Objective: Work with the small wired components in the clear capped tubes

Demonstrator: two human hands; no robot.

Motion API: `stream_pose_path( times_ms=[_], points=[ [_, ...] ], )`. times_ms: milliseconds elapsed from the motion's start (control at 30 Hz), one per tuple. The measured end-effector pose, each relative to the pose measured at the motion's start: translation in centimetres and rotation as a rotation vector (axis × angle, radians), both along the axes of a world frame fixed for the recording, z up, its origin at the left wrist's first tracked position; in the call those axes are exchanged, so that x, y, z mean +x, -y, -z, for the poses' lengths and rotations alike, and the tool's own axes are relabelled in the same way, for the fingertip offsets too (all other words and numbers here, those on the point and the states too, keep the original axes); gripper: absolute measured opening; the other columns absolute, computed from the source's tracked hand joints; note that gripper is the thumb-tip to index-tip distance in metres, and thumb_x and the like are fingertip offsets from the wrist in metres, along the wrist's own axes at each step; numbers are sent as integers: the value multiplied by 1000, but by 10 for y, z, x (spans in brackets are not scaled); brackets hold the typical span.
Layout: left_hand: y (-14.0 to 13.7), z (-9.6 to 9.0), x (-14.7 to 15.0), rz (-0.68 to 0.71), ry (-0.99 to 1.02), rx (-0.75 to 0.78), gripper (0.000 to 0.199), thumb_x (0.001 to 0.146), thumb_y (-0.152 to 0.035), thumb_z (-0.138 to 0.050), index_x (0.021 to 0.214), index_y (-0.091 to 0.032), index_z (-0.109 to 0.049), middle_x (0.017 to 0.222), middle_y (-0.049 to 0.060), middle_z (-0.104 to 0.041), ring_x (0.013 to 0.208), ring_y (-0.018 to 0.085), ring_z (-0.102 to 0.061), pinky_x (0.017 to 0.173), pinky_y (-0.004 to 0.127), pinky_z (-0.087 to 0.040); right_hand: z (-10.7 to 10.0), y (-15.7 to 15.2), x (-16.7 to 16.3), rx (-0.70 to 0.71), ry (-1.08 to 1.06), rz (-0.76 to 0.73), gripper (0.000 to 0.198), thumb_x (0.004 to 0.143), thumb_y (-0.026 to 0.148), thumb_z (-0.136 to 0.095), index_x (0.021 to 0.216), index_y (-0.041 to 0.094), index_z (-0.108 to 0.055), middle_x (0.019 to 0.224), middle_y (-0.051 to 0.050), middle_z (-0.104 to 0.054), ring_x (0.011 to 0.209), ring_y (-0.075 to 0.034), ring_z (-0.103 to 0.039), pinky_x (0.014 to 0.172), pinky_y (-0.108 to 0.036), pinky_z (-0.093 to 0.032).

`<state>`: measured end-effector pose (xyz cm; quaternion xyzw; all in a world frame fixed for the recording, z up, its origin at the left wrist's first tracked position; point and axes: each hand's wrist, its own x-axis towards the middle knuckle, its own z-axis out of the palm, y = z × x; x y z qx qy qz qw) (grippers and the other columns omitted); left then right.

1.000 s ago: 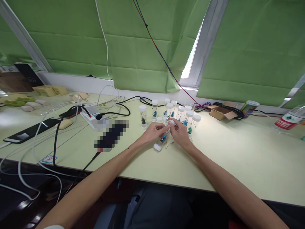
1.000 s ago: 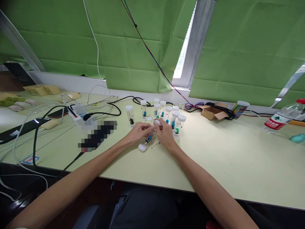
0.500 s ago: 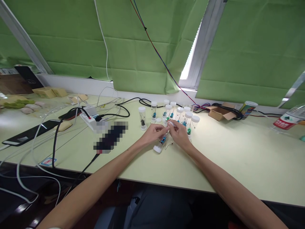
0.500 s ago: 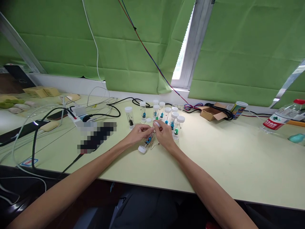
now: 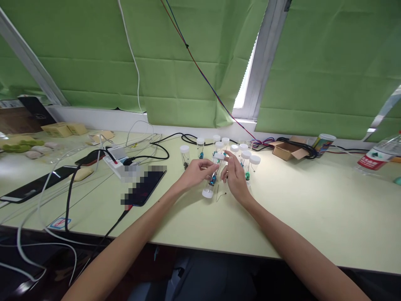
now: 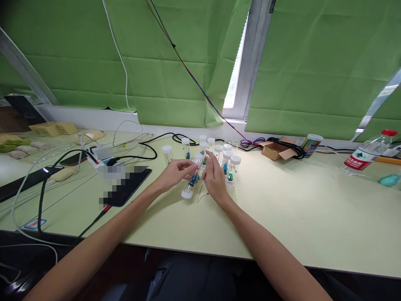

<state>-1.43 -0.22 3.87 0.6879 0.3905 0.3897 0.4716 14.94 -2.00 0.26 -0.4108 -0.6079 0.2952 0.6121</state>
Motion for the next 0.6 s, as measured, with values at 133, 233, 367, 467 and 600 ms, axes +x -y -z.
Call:
stream_pose_path(
  times_ms=[133, 233, 367, 467, 600],
  points=[
    [0, -22, -3, -65, -21, 90, 42, 76, -53, -71, 95, -16, -64, 91, 5, -66, 74, 15, -65, 67, 30, -58, 2, 3, -2, 12, 29, 38, 44, 102, 54, -31, 121, 23, -55, 109, -7, -68, 48, -9, -51, 51, -28, -45],
    [-1, -37, -5, -143, -30, 170, 59, 77, -47, -72, 125, -23, -48, 84, 0, -62, 66, 13, -65, 64, 29, -58, 3, 4, -2, 16, 95, 43, 42, 103, 53, -31, 112, 22, -57, 109, -6, -68, 48, -8, -50, 54, -28, -44],
    [-6, -58, -9, -154, -187, 383, 65, 84, -42, -63, 143, -30, -36, 87, -1, -62, 59, 10, -63, 65, 27, -56, 1, 6, -4, 28, 183, 51, 42, 103, 52, -30, 102, 20, -59, 102, -6, -69, 51, -10, -51, 57, -28, -43],
    [-14, -71, -12, -170, -310, 498, 51, 87, -41, -58, 134, -27, -49, 89, 1, -63, 62, 11, -65, 65, 26, -55, 1, 7, -5, 46, 234, 50, 42, 103, 50, -30, 99, 20, -59, 98, -6, -69, 60, -13, -57, 63, -28, -44],
    [-26, -77, -14, -220, -362, 567, 48, 88, -41, -55, 132, -23, -50, 87, 2, -66, 65, 14, -67, 63, 25, -53, 2, 7, -5, 47, 275, 37, 41, 104, 47, -30, 94, 20, -60, 95, -7, -69, 69, -15, -61, 69, -29, -45]
  ],
)
